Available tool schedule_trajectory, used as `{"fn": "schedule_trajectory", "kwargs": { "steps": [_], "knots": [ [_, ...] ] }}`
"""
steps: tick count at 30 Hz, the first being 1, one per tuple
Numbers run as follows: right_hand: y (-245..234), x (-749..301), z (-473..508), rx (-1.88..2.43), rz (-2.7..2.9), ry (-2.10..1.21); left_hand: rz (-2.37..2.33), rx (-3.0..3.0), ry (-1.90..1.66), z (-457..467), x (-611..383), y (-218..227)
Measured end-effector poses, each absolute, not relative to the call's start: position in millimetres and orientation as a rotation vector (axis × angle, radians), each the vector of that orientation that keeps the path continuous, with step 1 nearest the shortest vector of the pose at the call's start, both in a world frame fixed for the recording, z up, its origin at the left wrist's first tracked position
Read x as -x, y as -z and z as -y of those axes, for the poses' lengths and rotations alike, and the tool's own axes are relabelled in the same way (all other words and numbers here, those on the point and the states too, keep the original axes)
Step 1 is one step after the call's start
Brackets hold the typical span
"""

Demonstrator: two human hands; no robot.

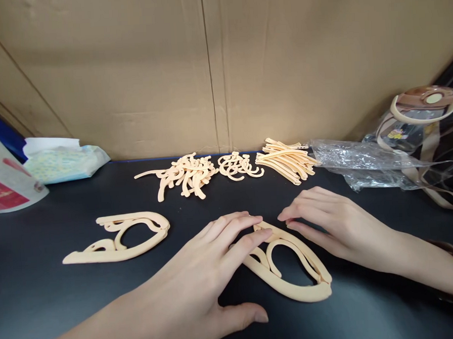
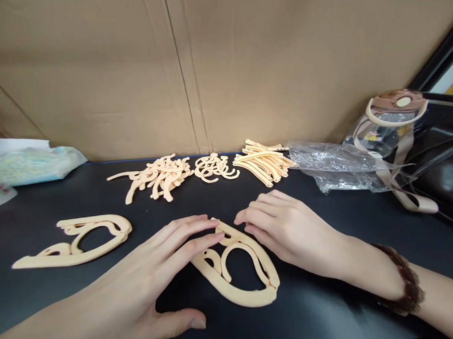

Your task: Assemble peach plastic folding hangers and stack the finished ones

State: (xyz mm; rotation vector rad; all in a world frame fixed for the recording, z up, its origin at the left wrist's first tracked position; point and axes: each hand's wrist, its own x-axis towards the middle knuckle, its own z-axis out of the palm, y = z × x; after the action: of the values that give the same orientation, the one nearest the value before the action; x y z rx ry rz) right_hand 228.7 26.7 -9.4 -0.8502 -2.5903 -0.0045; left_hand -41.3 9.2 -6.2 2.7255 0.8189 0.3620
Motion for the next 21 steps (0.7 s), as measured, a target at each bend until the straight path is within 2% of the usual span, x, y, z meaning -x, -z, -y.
{"fn": "schedule_trajectory", "kwargs": {
  "steps": [4, 10, 12, 21],
  "knots": [
    [5.5, -229.7, -25.1, 0.853, 2.541, 0.005, -0.816, -2.713, -0.391, -9.8, 41.8, 7.6],
    [-2.0, -225.0, -20.6, 0.808, 2.600, -0.475, -0.811, -2.714, -0.435, -10.6, 44.0, 13.0],
    [-1.8, -224.0, -20.3, 0.801, 2.609, -0.537, -0.785, -2.715, -0.429, -10.4, 46.0, 14.8],
    [3.9, -232.3, -27.3, 0.833, 2.597, -0.084, -0.823, -2.764, -0.161, -5.8, 36.2, -7.3]
  ]
}}
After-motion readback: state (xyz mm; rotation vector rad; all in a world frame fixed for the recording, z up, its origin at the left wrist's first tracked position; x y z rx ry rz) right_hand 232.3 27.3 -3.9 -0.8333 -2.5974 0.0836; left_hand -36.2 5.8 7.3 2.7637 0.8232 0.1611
